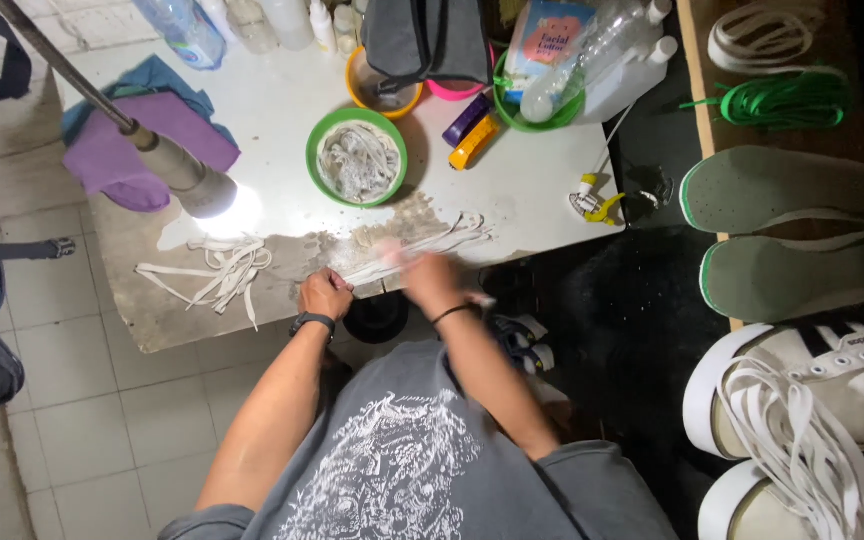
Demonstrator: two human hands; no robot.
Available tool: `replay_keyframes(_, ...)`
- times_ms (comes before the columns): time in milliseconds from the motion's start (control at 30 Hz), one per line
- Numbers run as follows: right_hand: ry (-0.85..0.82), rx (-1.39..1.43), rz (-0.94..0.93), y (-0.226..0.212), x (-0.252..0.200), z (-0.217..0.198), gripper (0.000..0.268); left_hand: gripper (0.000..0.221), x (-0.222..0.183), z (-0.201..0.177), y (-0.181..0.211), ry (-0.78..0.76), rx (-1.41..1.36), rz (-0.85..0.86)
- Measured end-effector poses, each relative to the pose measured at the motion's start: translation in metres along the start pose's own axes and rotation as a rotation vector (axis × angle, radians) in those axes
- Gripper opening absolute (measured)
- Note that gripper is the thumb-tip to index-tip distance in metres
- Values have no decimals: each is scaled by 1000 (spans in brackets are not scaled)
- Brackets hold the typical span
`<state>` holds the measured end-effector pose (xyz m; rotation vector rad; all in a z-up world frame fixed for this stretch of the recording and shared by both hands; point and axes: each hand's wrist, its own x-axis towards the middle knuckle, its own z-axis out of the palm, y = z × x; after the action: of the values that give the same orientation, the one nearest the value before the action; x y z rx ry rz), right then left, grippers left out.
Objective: Brushing a set of white shoelaces on a workbench using a small brush to clean them.
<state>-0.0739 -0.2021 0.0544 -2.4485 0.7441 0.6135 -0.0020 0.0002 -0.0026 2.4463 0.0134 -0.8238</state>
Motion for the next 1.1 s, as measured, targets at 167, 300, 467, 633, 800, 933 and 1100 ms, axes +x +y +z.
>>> replay_keyframes(167, 56, 163, 281, 59, -19, -66, 54, 14, 5, 0, 1, -8, 18, -9)
replay_keyframes(300, 244, 141, 538, 116, 5, -79, 67, 13, 0, 2, 3, -7, 46, -36)
replay_keyframes(467, 19, 229, 199, -5, -28, -25, 45, 15, 1, 4, -1, -5, 44, -21)
replay_keyframes(633, 189, 317, 399, 97, -6, -63, 68, 14, -3, -5, 3, -24, 47, -16)
replay_keyframes(800, 213, 294, 276, 20, -42, -113, 86, 13, -1, -2, 5, -10, 59, -23)
replay_keyframes(933, -26, 261, 93, -2, -40, -48, 64, 14, -1, -4, 2, -14, 55, -15)
replay_keyframes(1100, 222, 258, 507, 107, -23, -103, 85, 14, 5, 1, 2, -17, 72, -20)
